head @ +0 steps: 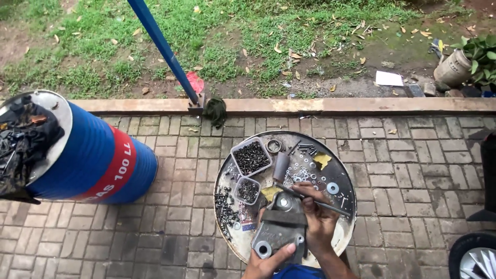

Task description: A person cleans the interior of a metal mechanical housing using a metal rod tool over a tray of small parts.

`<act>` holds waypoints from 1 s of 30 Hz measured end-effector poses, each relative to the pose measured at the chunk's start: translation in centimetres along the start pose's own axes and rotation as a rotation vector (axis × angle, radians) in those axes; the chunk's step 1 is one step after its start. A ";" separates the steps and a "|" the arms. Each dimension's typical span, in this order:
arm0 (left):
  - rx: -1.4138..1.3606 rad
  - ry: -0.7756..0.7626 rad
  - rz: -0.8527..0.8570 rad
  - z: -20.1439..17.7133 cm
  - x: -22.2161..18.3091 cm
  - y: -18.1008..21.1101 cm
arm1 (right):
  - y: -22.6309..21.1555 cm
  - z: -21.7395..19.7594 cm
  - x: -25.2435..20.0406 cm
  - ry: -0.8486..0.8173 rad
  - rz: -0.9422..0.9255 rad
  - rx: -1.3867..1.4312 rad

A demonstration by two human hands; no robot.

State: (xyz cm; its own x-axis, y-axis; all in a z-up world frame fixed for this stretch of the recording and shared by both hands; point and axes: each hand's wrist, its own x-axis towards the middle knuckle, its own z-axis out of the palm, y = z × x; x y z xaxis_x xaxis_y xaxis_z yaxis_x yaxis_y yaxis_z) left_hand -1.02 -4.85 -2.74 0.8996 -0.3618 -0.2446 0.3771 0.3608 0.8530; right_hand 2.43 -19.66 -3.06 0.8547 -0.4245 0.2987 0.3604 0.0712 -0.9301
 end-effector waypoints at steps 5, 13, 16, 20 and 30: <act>0.103 0.157 -0.359 0.9 0.2 1.2 | 0.7 -0.5 0.2 -0.030 0.009 0.036; 0.024 0.185 -0.178 -1.0 0.6 1.0 | -2.9 -0.4 0.1 0.041 -0.151 -0.141; 0.165 0.342 -0.276 -1.5 0.6 1.0 | -3.1 -1.5 -0.4 0.133 0.011 -0.249; 0.160 0.340 -0.159 -1.7 0.0 1.5 | -4.0 -0.8 -0.2 0.169 0.020 -0.180; 0.188 0.091 0.279 -0.4 -0.7 1.8 | -6.8 -0.3 -0.3 0.026 -0.025 -0.288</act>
State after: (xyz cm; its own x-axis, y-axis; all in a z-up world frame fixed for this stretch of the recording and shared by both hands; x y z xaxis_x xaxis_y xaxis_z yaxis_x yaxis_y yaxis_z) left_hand -0.87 -3.63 -1.20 0.9813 -0.1909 -0.0230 0.0745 0.2670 0.9608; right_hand -0.36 -20.32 3.11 0.8354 -0.4466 0.3204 0.2571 -0.1977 -0.9459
